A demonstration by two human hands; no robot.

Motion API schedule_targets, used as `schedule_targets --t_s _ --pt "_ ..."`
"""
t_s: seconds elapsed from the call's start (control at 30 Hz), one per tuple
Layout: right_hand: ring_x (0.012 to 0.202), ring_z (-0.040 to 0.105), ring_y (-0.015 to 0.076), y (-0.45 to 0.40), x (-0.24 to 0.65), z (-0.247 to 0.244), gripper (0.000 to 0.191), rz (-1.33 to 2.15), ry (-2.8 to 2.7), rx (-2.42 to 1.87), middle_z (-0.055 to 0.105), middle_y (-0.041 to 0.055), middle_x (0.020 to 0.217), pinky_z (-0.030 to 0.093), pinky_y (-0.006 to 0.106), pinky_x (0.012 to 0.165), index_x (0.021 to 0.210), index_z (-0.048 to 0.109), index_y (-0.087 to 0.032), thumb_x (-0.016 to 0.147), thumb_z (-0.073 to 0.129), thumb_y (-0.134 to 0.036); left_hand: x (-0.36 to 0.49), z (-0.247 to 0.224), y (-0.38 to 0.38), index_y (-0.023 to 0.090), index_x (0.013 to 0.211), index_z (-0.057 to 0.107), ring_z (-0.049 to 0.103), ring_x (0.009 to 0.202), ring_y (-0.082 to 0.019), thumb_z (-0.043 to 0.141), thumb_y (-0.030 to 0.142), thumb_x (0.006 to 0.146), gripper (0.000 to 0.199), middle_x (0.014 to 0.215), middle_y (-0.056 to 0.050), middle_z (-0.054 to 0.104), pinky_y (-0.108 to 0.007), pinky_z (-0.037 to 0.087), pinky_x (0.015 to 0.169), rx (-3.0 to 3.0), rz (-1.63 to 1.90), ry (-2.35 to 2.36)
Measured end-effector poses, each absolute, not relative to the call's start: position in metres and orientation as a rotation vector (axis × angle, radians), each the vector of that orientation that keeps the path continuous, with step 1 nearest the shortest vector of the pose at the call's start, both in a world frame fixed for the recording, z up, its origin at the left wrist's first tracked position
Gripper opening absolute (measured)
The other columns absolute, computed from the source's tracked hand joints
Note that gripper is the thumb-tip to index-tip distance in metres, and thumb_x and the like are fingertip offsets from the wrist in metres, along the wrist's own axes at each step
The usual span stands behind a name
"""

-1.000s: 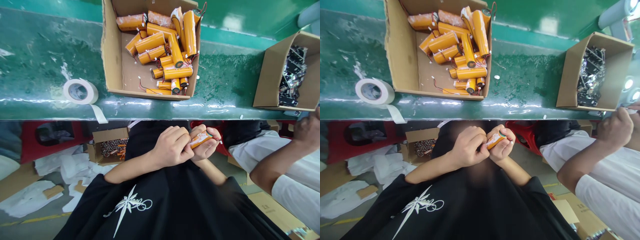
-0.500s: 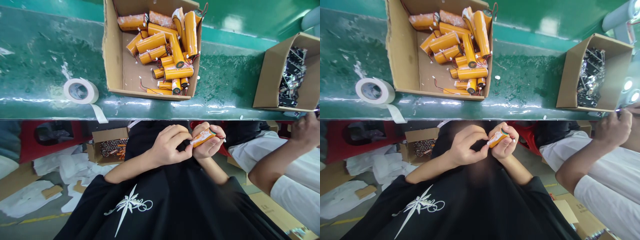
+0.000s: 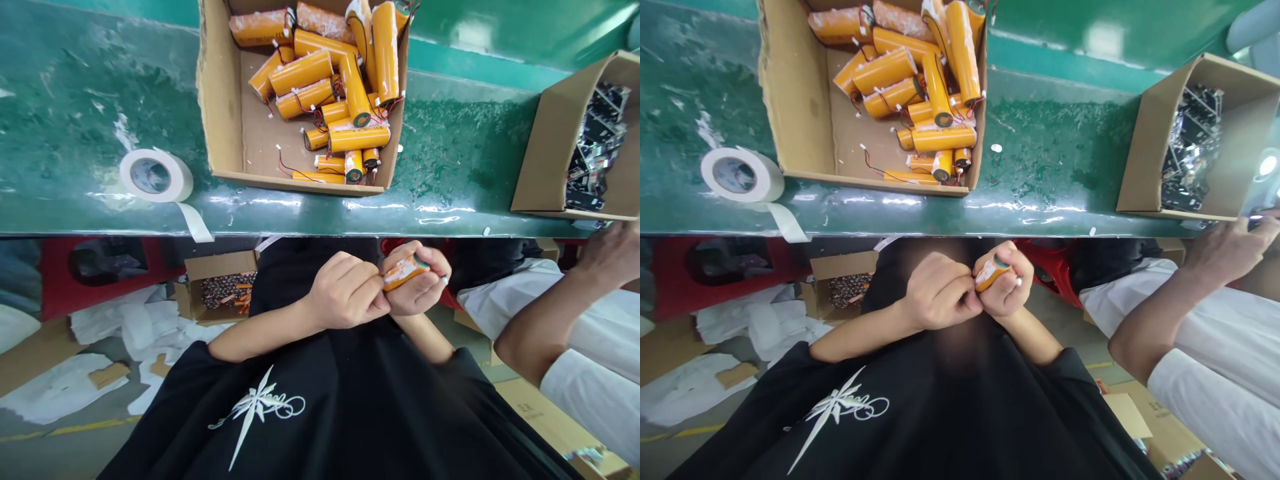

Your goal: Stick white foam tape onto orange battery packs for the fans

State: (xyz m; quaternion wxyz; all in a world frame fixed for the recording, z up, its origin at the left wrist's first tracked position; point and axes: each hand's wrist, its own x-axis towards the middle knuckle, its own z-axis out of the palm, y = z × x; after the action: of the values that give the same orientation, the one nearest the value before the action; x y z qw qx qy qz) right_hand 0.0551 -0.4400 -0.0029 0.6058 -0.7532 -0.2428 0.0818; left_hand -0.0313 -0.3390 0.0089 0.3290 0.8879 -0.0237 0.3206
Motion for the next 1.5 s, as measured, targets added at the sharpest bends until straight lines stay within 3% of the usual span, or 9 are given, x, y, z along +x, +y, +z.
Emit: schedule_targets --t_s 0.13,0.27,0.47,0.6,0.77,0.9,1.07,1.27,1.5 --pt "0.041 0.045 0.0168 -0.421 0.069 0.021 0.027 -0.104 -0.388 -1.589 0.039 -0.0048 0.064 0.038 0.033 0.041 0.117 0.054 -0.03 0.113 0.031 -0.042 -0.037 -0.002 -0.351 0.022 0.076 0.056 0.055 0.065 -0.016 0.059 0.013 0.083 0.011 0.072 0.001 0.065 -0.033 0.044 0.063 2.175 0.737 -0.324" --pt "0.044 0.05 0.0212 -0.422 0.071 0.022 0.025 0.049 -0.38 -1.49 0.036 -0.0057 0.058 0.046 0.038 0.047 0.117 0.057 -0.031 0.112 0.033 -0.039 -0.036 -0.008 -0.327 0.021 0.09 0.056 0.063 0.074 -0.017 0.052 0.013 0.092 0.009 0.085 -0.004 0.07 -0.031 0.049 0.071 2.058 0.543 -0.218" --pt "0.044 0.051 0.0236 -0.432 0.065 0.015 0.033 0.317 -0.382 -1.527 0.037 -0.006 0.053 0.045 0.041 0.048 0.123 0.054 -0.028 0.112 0.028 -0.045 -0.061 -0.023 -0.28 0.019 0.076 0.061 0.061 0.058 -0.018 0.05 0.021 0.101 0.027 0.063 -0.001 0.062 -0.032 0.05 0.064 2.54 0.153 -0.051" --pt "0.041 0.045 0.0201 -0.434 0.067 0.012 0.024 0.364 -0.345 -1.349 0.047 -0.0036 0.055 0.033 0.036 0.043 0.115 0.065 -0.027 0.11 0.042 -0.034 -0.106 -0.022 -0.257 0.021 0.124 0.071 0.075 0.097 -0.019 0.058 0.012 0.098 0.03 0.112 -0.007 0.078 -0.029 0.058 0.078 2.664 -0.036 0.099" --pt "0.043 0.047 0.0199 -0.427 0.071 0.004 0.024 0.405 -0.352 -1.276 0.05 -0.0031 0.057 0.034 0.035 0.043 0.115 0.068 -0.027 0.109 0.048 -0.038 -0.15 -0.003 -0.203 0.023 0.111 0.073 0.073 0.084 -0.015 0.062 0.016 0.1 0.017 0.097 -0.002 0.079 -0.028 0.06 0.077 2.618 0.52 0.324" --pt "0.05 0.056 0.0225 -0.425 0.069 0.006 0.029 0.418 -0.45 -1.271 0.056 -0.0005 0.063 0.041 0.036 0.045 0.125 0.064 -0.029 0.108 0.05 -0.048 -0.153 0.015 -0.129 0.023 0.129 0.068 0.067 0.118 -0.028 0.062 0.021 0.1 0.03 0.128 -0.012 0.072 -0.05 0.058 0.102 2.839 0.707 0.636" --pt "0.071 0.069 0.0224 -0.432 0.068 0.013 0.037 0.599 -0.537 -1.328 0.065 0.0008 0.08 0.055 0.034 0.057 0.141 0.05 -0.032 0.108 0.051 -0.049 -0.135 0.035 -0.09 0.024 0.121 0.07 0.064 0.121 -0.032 0.061 0.024 0.102 0.021 0.126 -0.012 0.07 -0.055 0.059 0.1 3.018 0.559 0.318" --pt "0.09 0.078 0.021 -0.445 0.072 0.026 0.044 0.87 -0.671 -1.363 0.079 0.0098 0.115 0.066 0.038 0.079 0.151 0.043 -0.029 0.11 0.052 -0.042 -0.12 0.072 -0.166 0.027 0.126 0.068 0.068 0.121 -0.03 0.063 0.009 0.097 0.034 0.123 -0.006 0.073 -0.048 0.064 0.096 2.919 0.48 -0.286" --pt "0.089 0.08 0.0182 -0.445 0.082 0.045 0.045 0.736 -1.029 -1.708 0.081 0.0052 0.115 0.064 0.031 0.084 0.15 0.053 -0.029 0.106 0.06 -0.031 -0.094 0.083 -0.203 0.023 0.109 0.072 0.074 0.107 -0.024 0.067 0.007 0.094 0.022 0.113 -0.002 0.075 -0.039 0.065 0.092 2.896 0.45 -0.585"
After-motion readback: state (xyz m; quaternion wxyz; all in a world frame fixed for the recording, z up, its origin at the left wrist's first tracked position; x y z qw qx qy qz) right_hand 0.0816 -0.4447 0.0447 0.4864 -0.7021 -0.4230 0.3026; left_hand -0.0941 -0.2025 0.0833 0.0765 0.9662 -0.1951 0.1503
